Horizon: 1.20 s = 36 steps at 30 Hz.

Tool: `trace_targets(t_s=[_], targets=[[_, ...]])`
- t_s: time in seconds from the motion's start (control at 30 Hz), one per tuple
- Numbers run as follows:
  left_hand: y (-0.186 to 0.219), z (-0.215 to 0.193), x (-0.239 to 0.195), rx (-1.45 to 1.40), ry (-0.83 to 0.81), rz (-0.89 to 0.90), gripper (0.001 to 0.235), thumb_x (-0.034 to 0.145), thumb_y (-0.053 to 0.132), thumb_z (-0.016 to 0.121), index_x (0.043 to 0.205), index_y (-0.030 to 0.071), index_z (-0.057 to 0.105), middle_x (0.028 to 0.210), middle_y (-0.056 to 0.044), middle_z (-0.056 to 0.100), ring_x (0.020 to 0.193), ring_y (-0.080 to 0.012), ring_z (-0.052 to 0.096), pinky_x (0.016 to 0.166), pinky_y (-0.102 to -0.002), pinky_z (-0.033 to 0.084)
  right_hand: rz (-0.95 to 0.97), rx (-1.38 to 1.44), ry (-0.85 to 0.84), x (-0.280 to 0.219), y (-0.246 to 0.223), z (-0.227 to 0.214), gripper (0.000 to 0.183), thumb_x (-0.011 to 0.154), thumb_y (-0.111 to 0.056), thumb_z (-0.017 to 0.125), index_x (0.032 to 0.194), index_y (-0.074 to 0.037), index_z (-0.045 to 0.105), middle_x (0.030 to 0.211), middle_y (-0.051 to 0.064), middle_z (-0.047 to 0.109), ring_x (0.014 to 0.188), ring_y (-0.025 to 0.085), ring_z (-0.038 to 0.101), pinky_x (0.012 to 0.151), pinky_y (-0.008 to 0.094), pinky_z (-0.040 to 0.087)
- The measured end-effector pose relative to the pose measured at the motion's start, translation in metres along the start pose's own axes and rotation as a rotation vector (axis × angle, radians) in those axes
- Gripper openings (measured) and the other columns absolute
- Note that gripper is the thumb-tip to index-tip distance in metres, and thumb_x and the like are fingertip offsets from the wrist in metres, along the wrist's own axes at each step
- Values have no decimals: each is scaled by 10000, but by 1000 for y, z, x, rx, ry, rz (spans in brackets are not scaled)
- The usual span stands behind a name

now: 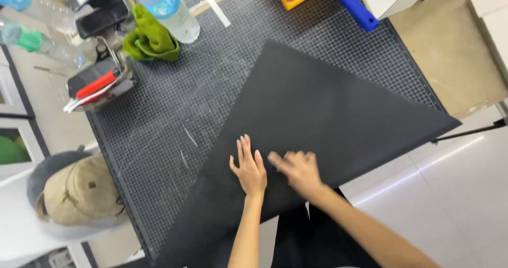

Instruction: The person uses a paint roller to apply a white adhesive to a beige sheet, then flips and smooths it with a blue squeegee. They repeat the process on a second beige sheet, applying adhesive and smoothing the surface.

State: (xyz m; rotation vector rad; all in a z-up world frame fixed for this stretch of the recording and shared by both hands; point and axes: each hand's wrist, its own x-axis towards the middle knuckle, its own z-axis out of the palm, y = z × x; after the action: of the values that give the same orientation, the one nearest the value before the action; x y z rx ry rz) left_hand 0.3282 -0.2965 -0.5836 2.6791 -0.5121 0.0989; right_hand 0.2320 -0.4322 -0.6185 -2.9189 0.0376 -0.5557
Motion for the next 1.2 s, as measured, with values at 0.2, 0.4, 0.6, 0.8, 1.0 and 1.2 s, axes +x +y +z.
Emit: trace_targets(t_s=[0.2, 0.4, 0.6, 0.8, 1.0, 1.2], targets=[[4, -4, -1, 39, -5, -5, 519, 1073, 301, 347, 1559, 125, 306, 1593, -34, 403, 1463, -199, 364, 1127, -554, 249, 338, -488, 184, 93, 227, -5, 409, 1011, -408, 617, 1410, -316, 622, 1005, 22, 608, 919, 253, 534, 813, 462, 339], [15, 16, 8, 74, 102, -144, 500, 1004, 212, 488, 1492, 138, 406, 1440, -38, 556, 1362, -222, 476, 1084, -572, 254, 440, -542, 112, 102, 176, -7, 323, 1040, -371, 614, 1255, -150, 712, 1301, 277, 614, 1249, 487, 535, 1022, 713, 254], [97, 40, 110, 30, -111, -198, 657, 1054, 371, 387, 1571, 9, 204, 1649, -254, 136, 1523, -420, 110, 1133, -631, 144, 263, -397, 123, 118, 211, -2, 451, 987, -363, 617, 1434, -378, 554, 986, 30, 595, 843, 228, 523, 831, 462, 346], [112, 31, 118, 224, -165, -235, 691, 1046, 466, 320, 1566, 21, 223, 1651, -228, 165, 1520, -397, 150, 1127, -632, 164, 199, -515, 13, 129, 202, -28, 311, 982, -370, 617, 1287, -328, 662, 1063, 46, 604, 979, 291, 520, 962, 575, 324], [110, 38, 117, 286, -103, -206, 696, 1027, 448, 392, 1557, 15, 264, 1640, -235, 206, 1510, -400, 187, 1122, -619, 179, -12, -221, 94, 166, 239, 26, 428, 971, -406, 597, 1387, -498, 561, 976, -71, 592, 835, 143, 529, 832, 412, 321], [112, 34, 120, 240, -118, -233, 690, 1030, 454, 377, 1556, 24, 259, 1639, -228, 202, 1516, -391, 171, 1122, -628, 175, -146, 88, -90, 169, 252, 4, 398, 1010, -289, 539, 1390, -404, 570, 1031, -41, 607, 971, 156, 539, 887, 416, 284]])
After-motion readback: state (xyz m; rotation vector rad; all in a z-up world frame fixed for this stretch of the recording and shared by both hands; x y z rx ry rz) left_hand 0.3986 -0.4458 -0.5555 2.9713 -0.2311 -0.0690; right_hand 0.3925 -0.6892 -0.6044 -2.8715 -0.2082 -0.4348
